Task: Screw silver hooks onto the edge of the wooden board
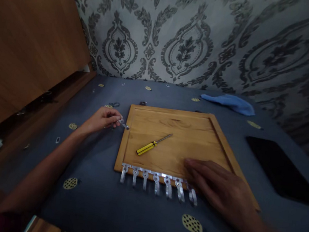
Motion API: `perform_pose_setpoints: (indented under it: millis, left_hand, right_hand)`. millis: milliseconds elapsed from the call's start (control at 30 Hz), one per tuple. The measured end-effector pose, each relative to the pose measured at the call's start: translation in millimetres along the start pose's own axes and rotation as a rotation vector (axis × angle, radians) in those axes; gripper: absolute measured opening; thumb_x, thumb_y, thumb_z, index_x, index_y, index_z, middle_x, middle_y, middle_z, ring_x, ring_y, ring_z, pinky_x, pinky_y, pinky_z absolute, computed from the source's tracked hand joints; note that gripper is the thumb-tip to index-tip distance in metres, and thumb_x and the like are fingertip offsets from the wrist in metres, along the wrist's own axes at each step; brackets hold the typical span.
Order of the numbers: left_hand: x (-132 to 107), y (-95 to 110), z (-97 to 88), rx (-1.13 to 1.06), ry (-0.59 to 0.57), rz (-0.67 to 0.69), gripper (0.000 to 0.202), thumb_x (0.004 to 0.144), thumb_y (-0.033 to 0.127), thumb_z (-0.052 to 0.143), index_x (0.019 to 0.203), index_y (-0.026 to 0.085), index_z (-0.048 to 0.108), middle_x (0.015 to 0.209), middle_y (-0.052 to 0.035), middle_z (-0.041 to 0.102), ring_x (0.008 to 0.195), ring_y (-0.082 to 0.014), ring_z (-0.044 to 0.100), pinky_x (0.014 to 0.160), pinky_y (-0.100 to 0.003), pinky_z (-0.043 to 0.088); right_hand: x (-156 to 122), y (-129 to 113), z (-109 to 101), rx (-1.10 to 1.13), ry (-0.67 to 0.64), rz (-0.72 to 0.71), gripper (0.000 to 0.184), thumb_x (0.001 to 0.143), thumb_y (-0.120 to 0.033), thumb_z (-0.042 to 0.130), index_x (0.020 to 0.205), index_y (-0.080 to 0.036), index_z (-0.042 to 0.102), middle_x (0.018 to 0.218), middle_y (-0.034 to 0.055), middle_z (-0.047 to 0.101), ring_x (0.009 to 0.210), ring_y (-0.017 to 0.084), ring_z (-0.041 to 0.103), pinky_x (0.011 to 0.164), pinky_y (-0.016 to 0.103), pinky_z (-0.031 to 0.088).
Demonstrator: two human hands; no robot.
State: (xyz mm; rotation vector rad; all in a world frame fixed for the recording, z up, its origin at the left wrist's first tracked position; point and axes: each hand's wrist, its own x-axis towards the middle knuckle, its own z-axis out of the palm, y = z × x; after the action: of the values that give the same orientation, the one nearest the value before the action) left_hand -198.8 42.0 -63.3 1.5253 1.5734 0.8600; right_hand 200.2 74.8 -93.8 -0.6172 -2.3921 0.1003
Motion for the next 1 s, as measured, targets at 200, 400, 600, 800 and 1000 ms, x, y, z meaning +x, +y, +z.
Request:
perform_pose_setpoints:
  millis: [200, 400, 600, 800, 1000]
  left_hand:
    - [-13.0, 32.5, 39.2, -0.15, -0.131, 0.078, 0.028, 0.084, 0.042, 0.069, 0.092, 0.015, 0.067, 0.073, -0.0022, 0.068, 0.067, -0.0124, 0.063, 0.063, -0.024, 0.05]
    - [-29.8, 56.5, 62.6, -0.24, -0.205, 0.117, 0.025, 0.085, 0.035, 0.065, 0.101, 0.017, 0.063, 0.072, -0.001, 0.068, 0.066, -0.0123, 0.064, 0.063, -0.024, 0.05]
    - [-43.8, 67.0, 78.4, -0.3, -0.237, 0.125, 0.026, 0.088, 0.037, 0.064, 0.104, 0.017, 0.059, 0.074, 0.0011, 0.064, 0.07, -0.0115, 0.061, 0.065, -0.022, 0.048]
    - [-52.2, 71.0, 93.3, -0.353, -0.302, 0.083, 0.025, 0.089, 0.037, 0.061, 0.104, 0.018, 0.055, 0.069, 0.0051, 0.056, 0.06, -0.0082, 0.052, 0.057, -0.019, 0.044]
    - [-59.1, 74.7, 100.8, -0.212, -0.287, 0.139, 0.022, 0.095, 0.037, 0.053, 0.107, 0.019, 0.057, 0.073, 0.0032, 0.062, 0.063, -0.0099, 0.059, 0.057, -0.02, 0.045]
  right_hand:
    - [13.0, -35.2, 1.9, 0.178, 0.048, -0.043, 0.02, 0.097, -0.012, 0.055, 0.111, -0.02, 0.068, 0.092, 0.006, 0.075, 0.08, 0.015, 0.072, 0.07, 0.025, 0.061]
    - [24.2, -70.6, 9.8, 0.34, 0.036, 0.027, 0.024, 0.097, -0.013, 0.057, 0.118, -0.019, 0.067, 0.086, 0.0031, 0.069, 0.075, 0.013, 0.068, 0.065, 0.023, 0.056]
    - [28.4, -87.2, 16.5, 0.533, 0.04, 0.105, 0.015, 0.096, -0.016, 0.06, 0.108, -0.018, 0.07, 0.078, 0.0008, 0.063, 0.067, 0.011, 0.061, 0.06, 0.022, 0.049]
    - [22.8, -92.2, 18.8, 0.758, -0.08, 0.289, 0.008, 0.092, -0.02, 0.065, 0.092, -0.02, 0.073, 0.077, 0.0009, 0.068, 0.068, 0.012, 0.064, 0.062, 0.024, 0.049]
    - [9.5, -100.1, 2.5, 0.787, -0.121, 0.339, 0.014, 0.094, -0.023, 0.064, 0.082, -0.019, 0.07, 0.069, -0.002, 0.06, 0.064, 0.01, 0.056, 0.06, 0.023, 0.044]
